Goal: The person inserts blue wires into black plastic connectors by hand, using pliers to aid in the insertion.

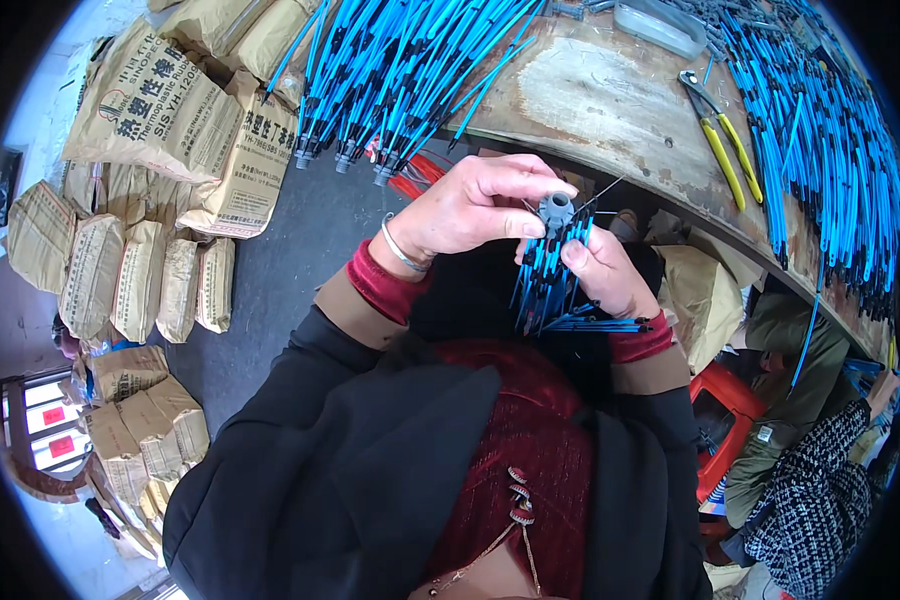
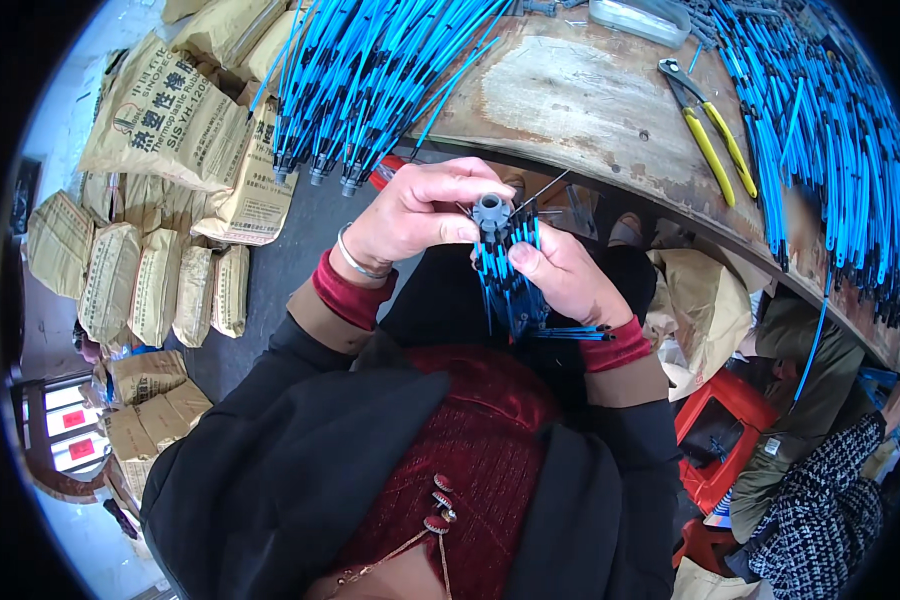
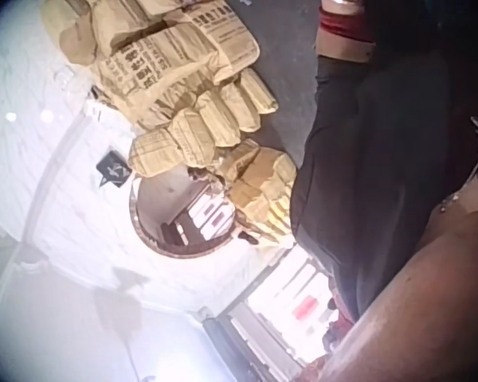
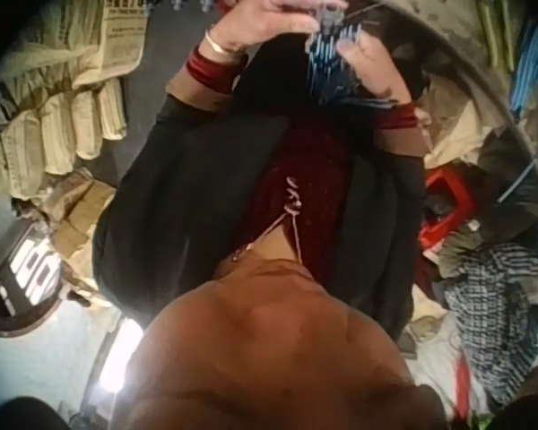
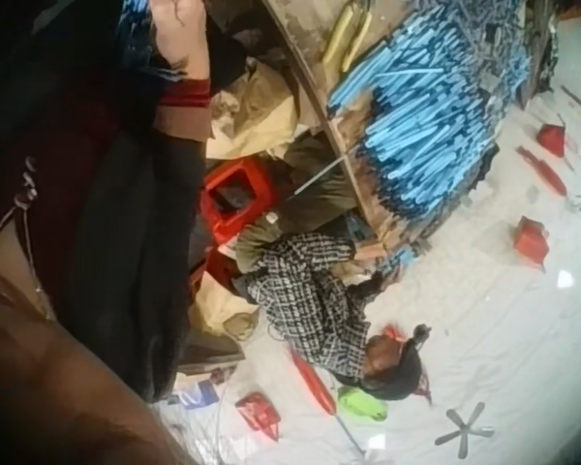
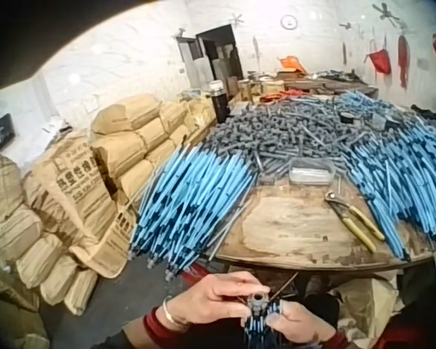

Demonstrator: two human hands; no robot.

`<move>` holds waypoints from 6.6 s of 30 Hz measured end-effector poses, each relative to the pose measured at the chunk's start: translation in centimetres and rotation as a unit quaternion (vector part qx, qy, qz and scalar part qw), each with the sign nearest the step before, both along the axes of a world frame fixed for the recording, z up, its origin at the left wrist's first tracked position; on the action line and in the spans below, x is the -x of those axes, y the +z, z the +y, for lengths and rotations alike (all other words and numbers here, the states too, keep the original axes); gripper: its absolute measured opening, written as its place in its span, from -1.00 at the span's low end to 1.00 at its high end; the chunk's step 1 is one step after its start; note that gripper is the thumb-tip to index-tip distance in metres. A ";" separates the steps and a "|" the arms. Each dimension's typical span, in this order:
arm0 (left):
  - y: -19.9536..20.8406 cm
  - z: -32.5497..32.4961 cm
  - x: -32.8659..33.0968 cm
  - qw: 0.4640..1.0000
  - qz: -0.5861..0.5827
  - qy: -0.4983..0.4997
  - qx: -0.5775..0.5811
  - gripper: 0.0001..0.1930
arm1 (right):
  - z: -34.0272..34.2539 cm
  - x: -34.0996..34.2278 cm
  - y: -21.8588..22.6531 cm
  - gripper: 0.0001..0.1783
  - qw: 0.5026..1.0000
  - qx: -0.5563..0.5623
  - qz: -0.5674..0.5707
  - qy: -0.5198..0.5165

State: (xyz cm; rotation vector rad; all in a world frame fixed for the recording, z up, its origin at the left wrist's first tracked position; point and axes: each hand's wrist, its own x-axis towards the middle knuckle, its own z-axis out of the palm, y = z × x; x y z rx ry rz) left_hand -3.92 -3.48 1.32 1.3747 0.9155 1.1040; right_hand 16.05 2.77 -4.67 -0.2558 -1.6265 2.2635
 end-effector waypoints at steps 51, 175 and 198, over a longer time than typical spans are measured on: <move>-2.0 -1.9 -3.6 0.889 0.185 0.402 -0.119 -0.70 | -2.8 3.7 0.9 -0.68 0.735 -0.576 -0.168 -0.316; 0.9 -0.7 -5.8 0.978 0.088 0.187 0.027 -0.54 | -4.7 -7.1 8.9 -0.34 0.678 -0.619 -0.308 -0.249; 0.8 -0.2 -5.6 0.984 0.089 0.154 0.028 -0.69 | -4.1 -7.4 6.0 -0.48 0.500 -0.747 -0.247 -0.362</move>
